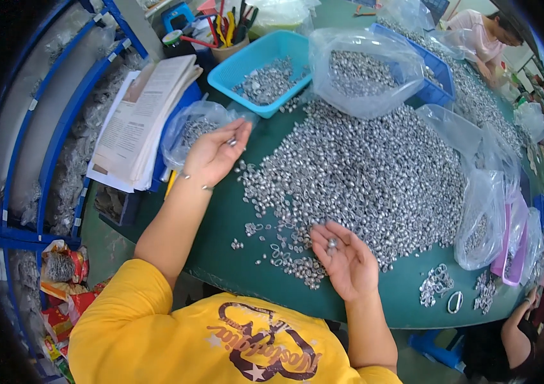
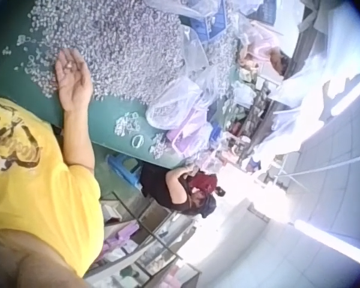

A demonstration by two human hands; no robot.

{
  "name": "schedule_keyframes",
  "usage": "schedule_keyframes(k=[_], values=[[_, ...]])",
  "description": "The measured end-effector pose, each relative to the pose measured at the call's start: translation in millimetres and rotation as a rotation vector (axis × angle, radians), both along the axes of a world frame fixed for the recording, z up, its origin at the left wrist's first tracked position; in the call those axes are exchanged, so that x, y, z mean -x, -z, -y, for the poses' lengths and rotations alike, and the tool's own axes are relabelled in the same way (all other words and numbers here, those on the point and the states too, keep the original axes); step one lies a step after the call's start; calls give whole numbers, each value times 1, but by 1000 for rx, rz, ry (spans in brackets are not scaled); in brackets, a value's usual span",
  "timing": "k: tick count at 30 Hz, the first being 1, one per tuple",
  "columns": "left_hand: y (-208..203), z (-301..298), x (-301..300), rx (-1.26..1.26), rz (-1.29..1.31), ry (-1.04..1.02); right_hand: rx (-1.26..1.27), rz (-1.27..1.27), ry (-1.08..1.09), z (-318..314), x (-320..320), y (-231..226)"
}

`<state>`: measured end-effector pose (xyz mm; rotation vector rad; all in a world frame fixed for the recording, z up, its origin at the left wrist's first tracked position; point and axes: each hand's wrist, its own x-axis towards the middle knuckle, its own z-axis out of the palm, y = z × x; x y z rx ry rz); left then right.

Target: The person sorts small metal pieces by hand on a workstation, picking them up from a large pile and placing them into a smaller pile.

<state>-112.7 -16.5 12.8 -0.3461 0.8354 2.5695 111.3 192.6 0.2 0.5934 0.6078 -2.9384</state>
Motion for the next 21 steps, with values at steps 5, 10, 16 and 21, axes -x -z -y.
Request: schedule_keyframes(k=[5, 10, 16, 21], values=[[38, 64, -29, -63, -76, 169, -119, -79, -209, 1, 14, 14], [35, 45, -39, 1166, -702, 83, -1392, -253, -393, 41, 75, -8], [51, 38, -36, 1584, -1071, 6, -2205, -578, -243, 78, 131, 11], [46, 45, -53, 1536, -1096, 76, -2254, -586, -435, 74, 131, 12]])
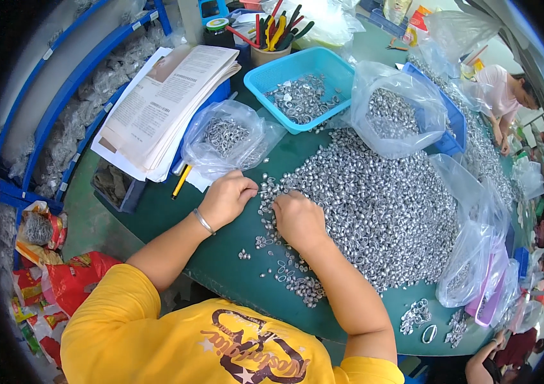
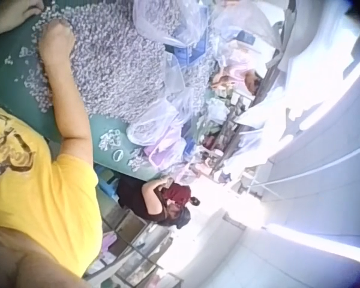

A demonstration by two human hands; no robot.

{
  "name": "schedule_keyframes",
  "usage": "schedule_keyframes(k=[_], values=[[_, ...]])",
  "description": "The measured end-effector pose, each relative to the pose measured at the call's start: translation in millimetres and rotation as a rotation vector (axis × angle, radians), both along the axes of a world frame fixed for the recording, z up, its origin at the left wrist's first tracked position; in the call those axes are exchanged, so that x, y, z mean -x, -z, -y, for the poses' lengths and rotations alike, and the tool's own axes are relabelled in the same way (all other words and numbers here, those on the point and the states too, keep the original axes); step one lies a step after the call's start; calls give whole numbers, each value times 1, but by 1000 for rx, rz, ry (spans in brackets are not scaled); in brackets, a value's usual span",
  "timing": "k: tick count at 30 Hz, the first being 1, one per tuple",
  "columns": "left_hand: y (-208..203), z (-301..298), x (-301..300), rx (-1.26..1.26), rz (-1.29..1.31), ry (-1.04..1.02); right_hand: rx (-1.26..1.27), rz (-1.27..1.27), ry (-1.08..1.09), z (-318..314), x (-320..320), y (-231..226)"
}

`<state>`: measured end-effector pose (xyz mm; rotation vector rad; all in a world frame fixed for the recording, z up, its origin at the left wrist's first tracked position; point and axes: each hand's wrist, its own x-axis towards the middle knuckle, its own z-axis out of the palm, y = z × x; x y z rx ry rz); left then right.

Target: The person sorts small metal pieces by hand on a workstation, picking them up from a large pile and placing them into a smaller pile.

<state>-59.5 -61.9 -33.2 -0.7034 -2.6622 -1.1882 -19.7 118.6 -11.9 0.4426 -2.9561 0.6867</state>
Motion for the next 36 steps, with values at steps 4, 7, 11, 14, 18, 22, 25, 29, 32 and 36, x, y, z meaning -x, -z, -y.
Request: schedule_keyframes(k=[4, 7, 11, 14, 18, 22, 25, 29, 32, 36], values=[[4, 3, 1, -45, -28, -56, 104, -142, -39, 13, 22, -4], [-5, 6, 2, -355, 364, -81, -38, -125, -68, 24, 35, -4], [3, 16, 8, -1080, 1131, 53, -192, 35, -68, 28, 45, -9], [7, 16, 11, -1276, 1273, 131, -68, 35, -74, 23, 48, -5], [-4, 18, 10, -954, 1051, 0, 332, 31, -57, 7, 40, -3], [7, 12, 7, -212, 89, -87, 921, 638, 218, -12, 32, -11], [10, 6, 2, -99, -11, -93, 889, 588, 155, -17, 26, -8], [8, 11, 3, -43, 40, -86, 829, 555, 162, -20, 19, -12], [7, 18, 0, -41, 37, -106, 799, 531, 167, -20, 16, -9], [1, 20, 0, 26, 110, -86, 547, 330, 105, -11, 17, -5]])
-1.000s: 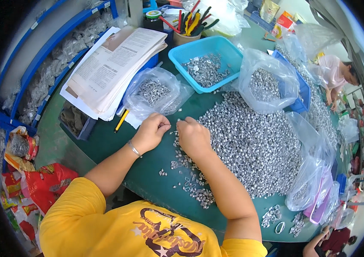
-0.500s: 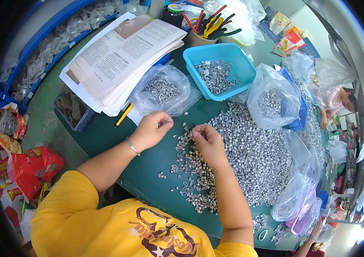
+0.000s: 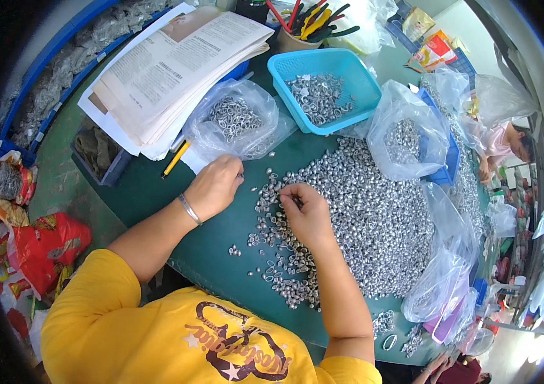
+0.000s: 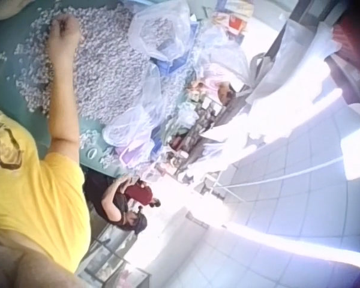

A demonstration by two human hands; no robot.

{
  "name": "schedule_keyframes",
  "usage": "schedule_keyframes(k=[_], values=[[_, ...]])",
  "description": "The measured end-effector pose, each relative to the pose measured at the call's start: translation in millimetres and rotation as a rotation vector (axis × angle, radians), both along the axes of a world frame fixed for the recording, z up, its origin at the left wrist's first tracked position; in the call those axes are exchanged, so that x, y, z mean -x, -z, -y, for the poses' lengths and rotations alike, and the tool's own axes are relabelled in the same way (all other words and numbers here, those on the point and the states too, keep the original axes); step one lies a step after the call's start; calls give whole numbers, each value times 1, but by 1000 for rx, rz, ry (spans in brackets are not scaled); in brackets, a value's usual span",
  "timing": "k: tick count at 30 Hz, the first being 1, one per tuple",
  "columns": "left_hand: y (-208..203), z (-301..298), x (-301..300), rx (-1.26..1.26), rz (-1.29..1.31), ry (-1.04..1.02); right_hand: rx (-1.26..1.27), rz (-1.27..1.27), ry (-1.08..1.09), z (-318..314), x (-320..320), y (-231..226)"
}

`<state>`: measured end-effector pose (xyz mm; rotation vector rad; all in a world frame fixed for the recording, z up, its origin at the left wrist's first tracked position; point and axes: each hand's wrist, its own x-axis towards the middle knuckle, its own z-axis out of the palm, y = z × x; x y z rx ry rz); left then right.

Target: The person sorts small metal pieces by hand on a workstation, picking them up from a large pile and placing them into a smaller pile.

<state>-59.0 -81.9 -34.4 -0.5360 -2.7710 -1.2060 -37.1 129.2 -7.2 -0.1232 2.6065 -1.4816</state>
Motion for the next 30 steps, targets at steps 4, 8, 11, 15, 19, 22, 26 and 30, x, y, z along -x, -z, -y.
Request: schedule_keyframes(k=[4, 8, 11, 15, 19, 22, 26, 30], values=[[2, 2, 1, -35, -92, 91, -270, -312, -166, 9, -2, 3], [-9, -3, 4, -595, 600, 197, -409, -352, -222, 15, -6, 1], [-6, -3, 4, -867, 850, 220, -399, -358, -243, 15, -6, -2], [-4, -2, 4, -1048, 976, 237, -298, -397, -214, 13, -9, -3], [-5, -1, 5, -1147, 1011, 226, -42, -295, -128, 7, -15, -3], [-5, 1, 5, -1166, 1037, 223, 1, -276, -129, 4, -19, -3], [-8, 2, 5, -1287, 1049, 173, 666, 227, 3, -1, -23, 0], [-5, 7, 9, -1507, 1013, 37, 1279, 486, -55, -3, -9, 0]])
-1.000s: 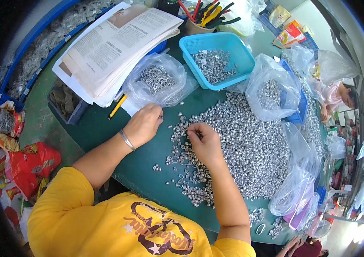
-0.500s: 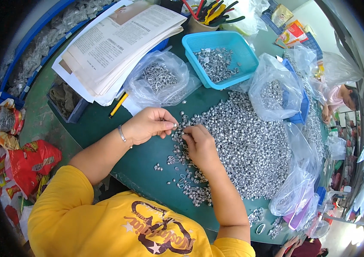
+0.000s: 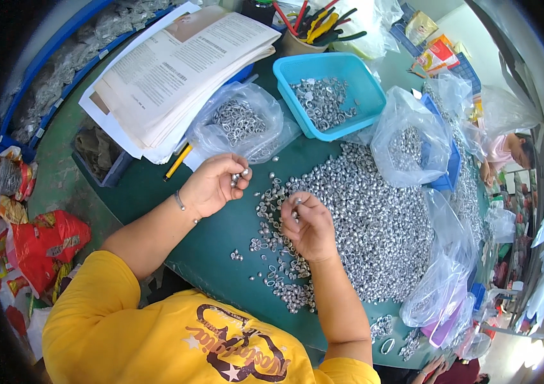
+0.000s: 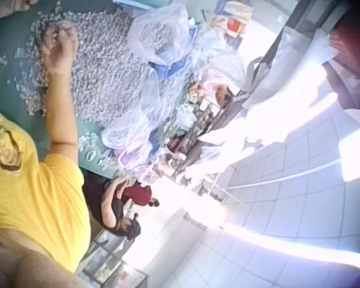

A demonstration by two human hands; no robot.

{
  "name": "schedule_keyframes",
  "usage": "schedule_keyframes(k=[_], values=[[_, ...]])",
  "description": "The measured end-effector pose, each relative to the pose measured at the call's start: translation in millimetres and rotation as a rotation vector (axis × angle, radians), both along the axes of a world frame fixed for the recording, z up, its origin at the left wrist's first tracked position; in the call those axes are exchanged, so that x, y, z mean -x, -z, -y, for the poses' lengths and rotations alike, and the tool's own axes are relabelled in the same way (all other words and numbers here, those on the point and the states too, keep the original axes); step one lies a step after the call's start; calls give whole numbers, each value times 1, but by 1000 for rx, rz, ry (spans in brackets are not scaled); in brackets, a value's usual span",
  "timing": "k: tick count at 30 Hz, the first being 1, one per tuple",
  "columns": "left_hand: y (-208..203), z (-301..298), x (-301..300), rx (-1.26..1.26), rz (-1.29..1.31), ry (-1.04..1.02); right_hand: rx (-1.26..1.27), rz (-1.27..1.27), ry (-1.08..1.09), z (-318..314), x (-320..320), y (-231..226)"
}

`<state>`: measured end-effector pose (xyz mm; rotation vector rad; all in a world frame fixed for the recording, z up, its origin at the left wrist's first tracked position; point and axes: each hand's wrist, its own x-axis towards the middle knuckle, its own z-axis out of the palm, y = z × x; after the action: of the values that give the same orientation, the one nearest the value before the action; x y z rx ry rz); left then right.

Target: The person sorts small metal pieces by hand on a workstation, picking them up from a large pile and placing them into a smaller pile.

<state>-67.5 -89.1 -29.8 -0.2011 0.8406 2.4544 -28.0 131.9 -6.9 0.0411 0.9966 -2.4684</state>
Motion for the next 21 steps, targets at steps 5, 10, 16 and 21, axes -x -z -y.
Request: schedule_keyframes(k=[5, 10, 16, 21], values=[[-2, -1, 4, -50, 69, -47, -1190, -355, 44, 20, 44, -10], [-1, -1, 3, 53, 48, -52, -1902, -916, 84, 41, 49, 4], [-5, 0, 2, -22, 90, -64, -1288, -756, 75, 26, 37, -2], [-6, 2, 1, -28, 95, -67, -950, -695, 68, 12, 41, 6]])
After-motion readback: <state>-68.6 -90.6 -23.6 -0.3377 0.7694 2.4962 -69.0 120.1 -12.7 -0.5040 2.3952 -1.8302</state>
